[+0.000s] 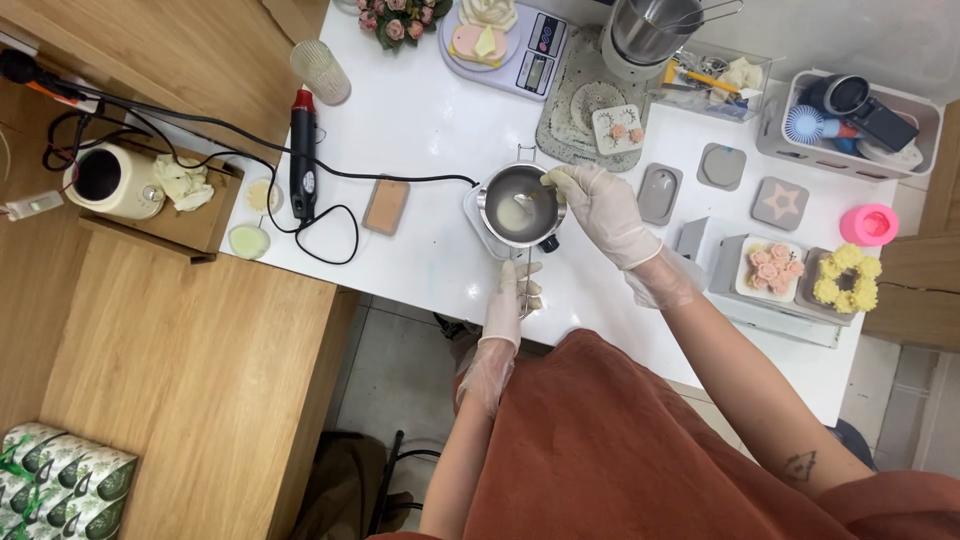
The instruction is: Decorating wax candles by attaching small wax flower shapes using tweezers and melted wax.
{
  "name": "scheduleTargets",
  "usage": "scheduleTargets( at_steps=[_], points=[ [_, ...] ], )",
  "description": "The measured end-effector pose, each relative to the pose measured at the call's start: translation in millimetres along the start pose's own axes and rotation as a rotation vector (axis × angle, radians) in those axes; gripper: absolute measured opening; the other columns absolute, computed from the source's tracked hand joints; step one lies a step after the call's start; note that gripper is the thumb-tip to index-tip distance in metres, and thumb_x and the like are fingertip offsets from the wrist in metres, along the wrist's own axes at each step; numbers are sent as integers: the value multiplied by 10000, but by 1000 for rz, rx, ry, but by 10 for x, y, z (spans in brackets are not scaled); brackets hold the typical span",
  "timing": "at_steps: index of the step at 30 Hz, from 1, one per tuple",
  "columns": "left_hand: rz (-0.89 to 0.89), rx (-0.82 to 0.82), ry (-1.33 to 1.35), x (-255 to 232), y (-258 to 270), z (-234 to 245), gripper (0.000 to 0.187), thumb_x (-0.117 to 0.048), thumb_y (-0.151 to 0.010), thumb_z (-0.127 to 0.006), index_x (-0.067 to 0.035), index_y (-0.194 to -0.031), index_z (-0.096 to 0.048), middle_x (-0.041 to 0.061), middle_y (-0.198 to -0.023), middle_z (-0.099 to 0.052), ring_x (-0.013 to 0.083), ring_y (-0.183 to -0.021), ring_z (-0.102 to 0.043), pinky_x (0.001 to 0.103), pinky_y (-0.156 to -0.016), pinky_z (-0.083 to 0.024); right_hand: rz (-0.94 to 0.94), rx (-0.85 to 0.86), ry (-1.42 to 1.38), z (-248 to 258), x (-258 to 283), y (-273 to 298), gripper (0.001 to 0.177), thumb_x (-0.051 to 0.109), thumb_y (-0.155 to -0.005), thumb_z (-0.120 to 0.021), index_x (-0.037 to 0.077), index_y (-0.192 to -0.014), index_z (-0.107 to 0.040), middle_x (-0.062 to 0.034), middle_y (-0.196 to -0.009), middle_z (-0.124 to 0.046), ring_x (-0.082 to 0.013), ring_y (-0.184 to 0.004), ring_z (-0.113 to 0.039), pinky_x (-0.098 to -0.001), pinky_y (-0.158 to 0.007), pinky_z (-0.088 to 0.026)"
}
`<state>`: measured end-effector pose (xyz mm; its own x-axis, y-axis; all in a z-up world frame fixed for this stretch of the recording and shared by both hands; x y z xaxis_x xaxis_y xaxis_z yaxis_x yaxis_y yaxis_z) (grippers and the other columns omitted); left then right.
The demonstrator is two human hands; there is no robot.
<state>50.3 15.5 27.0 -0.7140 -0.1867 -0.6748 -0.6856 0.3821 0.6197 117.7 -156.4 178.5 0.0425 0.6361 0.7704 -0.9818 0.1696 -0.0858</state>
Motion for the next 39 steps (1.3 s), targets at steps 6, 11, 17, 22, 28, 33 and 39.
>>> scheduleTargets(
  at_steps=[6,11,17,22,28,33,39],
  points=[
    [-12,-7,-15,52,-40,9,625,-535,-1070,-325,-64,-1241,-699,-26,-750,-582,70,-622,-524,220,-636,-442,30,6,4,-22,-11,42,238,225,-1067,-579,79,-1137,-754,-79,-863,-713,-153,-764,-685,-294,-732,-548],
    [-11,-16,-32,57,-50,21,628,-533,-1067,-318,-65,-1238,-700,-28,-751,-583,68,-617,-525,218,-626,-440,-10,40,17,-82,-51,22,250,249,-1063,-583,91,-1133,-763,-87,-859,-708,-161,-751,-690,-298,-716,-544],
    [1,-15,-25,78,-73,40,630,-537,-1067,-323,-61,-1231,-702,-22,-752,-586,72,-614,-529,222,-623,-438,46,64,52,-127,-11,-14,239,246,-1058,-592,96,-1139,-760,-83,-866,-703,-192,-774,-690,-322,-724,-544],
    [22,-14,-25,54,-48,33,629,-544,-1064,-324,-72,-1235,-703,-21,-761,-594,75,-622,-538,224,-640,-446,122,69,157,-150,-50,-27,203,208,-1039,-622,109,-1138,-769,-106,-862,-697,-267,-787,-673,-377,-741,-541],
    [18,-26,-49,56,-32,44,645,-561,-1060,-320,-81,-1235,-714,-14,-767,-601,79,-631,-541,238,-651,-434,214,100,183,-174,42,-1,205,180,-986,-662,108,-1152,-758,-144,-921,-698,-335,-824,-664,-421,-738,-534],
    [11,-8,-31,103,-69,55,649,-567,-1059,-337,-71,-1234,-718,-15,-789,-608,85,-661,-554,255,-702,-470,183,141,186,-183,77,-27,159,193,-989,-654,140,-1082,-772,-134,-897,-693,-326,-817,-666,-418,-742,-531],
    [17,-4,-37,43,-21,38,654,-574,-1054,-327,-81,-1237,-715,-20,-788,-604,79,-662,-555,247,-711,-475,164,152,193,-214,66,-45,159,222,-1017,-640,141,-1048,-774,-137,-882,-686,-323,-815,-663,-417,-748,-531]
  ],
)
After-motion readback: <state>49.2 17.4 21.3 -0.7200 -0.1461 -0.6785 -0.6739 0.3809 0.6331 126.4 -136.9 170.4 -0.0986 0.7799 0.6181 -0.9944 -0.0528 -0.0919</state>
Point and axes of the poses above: each hand's wrist, its own y-axis away from the middle knuckle, its own z-axis out of the back of the hand, x = y × z, the point moved 5 cm from there along -y, towards the middle knuckle
